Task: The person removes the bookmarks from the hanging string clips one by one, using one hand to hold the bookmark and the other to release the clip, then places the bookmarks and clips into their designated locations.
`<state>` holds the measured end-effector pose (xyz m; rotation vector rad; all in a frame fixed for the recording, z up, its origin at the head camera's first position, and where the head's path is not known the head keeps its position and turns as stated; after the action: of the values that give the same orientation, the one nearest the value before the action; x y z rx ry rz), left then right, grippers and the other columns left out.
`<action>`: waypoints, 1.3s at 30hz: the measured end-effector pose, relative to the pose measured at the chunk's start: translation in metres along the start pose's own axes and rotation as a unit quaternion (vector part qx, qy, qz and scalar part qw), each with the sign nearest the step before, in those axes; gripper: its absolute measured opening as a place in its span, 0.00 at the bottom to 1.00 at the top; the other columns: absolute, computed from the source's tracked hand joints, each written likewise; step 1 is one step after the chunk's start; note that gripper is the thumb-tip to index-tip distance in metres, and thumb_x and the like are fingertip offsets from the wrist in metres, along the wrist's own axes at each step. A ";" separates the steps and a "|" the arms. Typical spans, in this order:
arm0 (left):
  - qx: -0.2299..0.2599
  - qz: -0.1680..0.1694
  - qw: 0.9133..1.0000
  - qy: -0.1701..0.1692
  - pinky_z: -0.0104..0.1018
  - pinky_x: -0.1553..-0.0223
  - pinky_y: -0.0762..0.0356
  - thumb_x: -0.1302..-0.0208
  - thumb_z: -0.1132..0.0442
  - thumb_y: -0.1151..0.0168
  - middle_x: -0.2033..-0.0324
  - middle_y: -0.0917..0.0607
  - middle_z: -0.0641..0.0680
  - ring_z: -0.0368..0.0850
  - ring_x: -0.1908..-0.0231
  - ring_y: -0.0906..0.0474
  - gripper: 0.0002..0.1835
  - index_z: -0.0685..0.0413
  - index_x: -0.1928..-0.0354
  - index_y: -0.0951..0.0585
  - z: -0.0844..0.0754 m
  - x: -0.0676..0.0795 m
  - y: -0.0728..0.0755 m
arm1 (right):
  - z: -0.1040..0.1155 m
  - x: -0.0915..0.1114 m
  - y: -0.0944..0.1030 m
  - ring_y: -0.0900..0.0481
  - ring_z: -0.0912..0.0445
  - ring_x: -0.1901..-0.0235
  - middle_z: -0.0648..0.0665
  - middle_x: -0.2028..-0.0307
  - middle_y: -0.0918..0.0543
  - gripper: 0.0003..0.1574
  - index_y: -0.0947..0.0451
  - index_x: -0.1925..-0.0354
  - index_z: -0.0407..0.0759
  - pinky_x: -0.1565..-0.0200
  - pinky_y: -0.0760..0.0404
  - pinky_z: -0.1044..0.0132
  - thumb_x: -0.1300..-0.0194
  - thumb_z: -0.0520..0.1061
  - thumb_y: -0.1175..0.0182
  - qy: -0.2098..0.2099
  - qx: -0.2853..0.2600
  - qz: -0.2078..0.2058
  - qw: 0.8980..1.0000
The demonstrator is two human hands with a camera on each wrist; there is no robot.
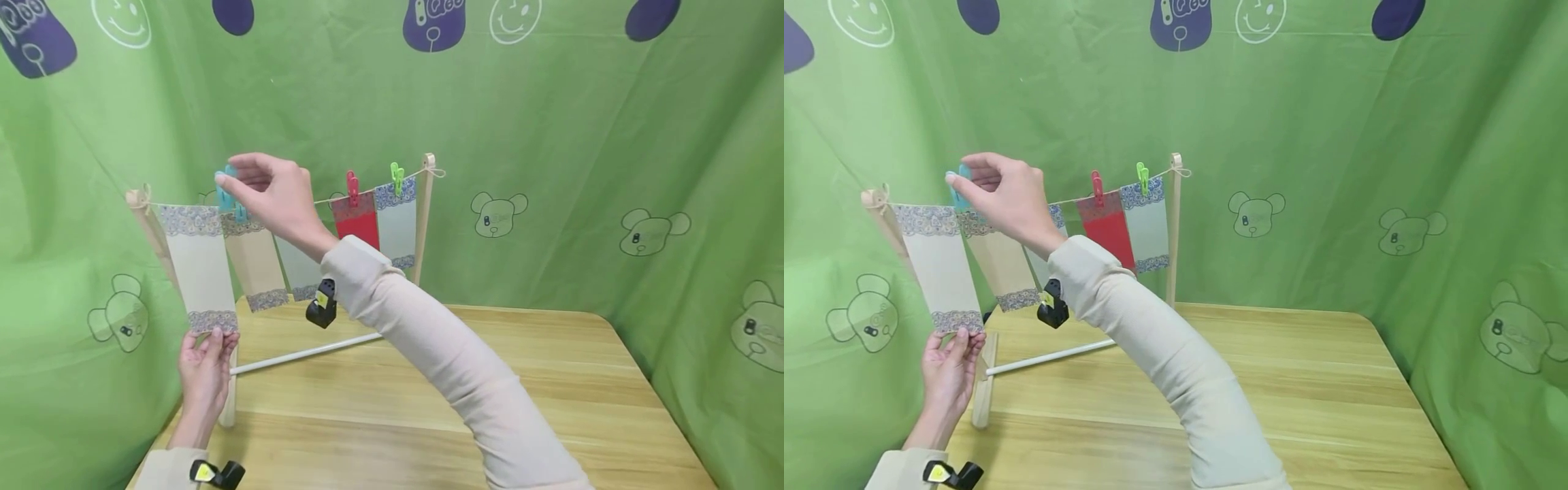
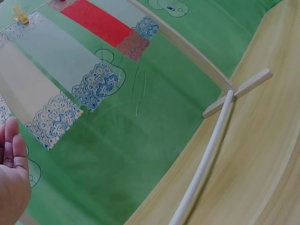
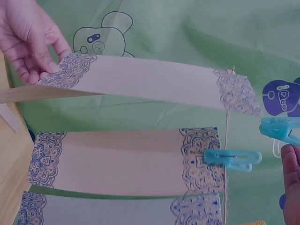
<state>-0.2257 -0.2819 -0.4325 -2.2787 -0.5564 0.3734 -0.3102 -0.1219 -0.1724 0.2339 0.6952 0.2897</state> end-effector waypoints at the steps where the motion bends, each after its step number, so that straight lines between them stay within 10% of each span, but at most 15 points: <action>1: -0.003 0.003 1.000 0.000 0.32 0.60 0.16 0.33 0.75 0.45 0.69 0.16 0.58 0.46 0.70 0.17 0.09 0.64 0.53 0.28 -0.001 0.001 -0.001 | -0.001 0.001 0.003 0.19 0.67 0.62 0.51 0.58 0.14 0.20 0.20 0.48 0.41 0.58 0.22 0.81 0.36 0.48 0.34 0.000 -0.003 -0.001 1.000; 39: 0.027 0.179 0.983 -0.013 0.36 0.59 0.16 0.32 0.80 0.52 0.68 0.15 0.63 0.50 0.66 0.15 0.05 0.67 0.62 0.27 -0.003 0.026 -0.046 | -0.026 0.048 0.117 0.16 0.49 0.64 0.42 0.63 0.15 0.18 0.19 0.54 0.36 0.59 0.14 0.56 0.43 0.40 0.29 -0.021 -0.119 -0.088 0.989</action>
<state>-0.2142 -0.2420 -0.3996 -2.3225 -0.1414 0.5857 -0.3132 0.0063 -0.1848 -0.0483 0.6299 0.1958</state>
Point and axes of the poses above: each hand's wrist, its own x-axis away from the middle knuckle, its own y-axis out of the back of the hand, z = x × y, the point moved 5 cm from there along -x, towards the middle knuckle
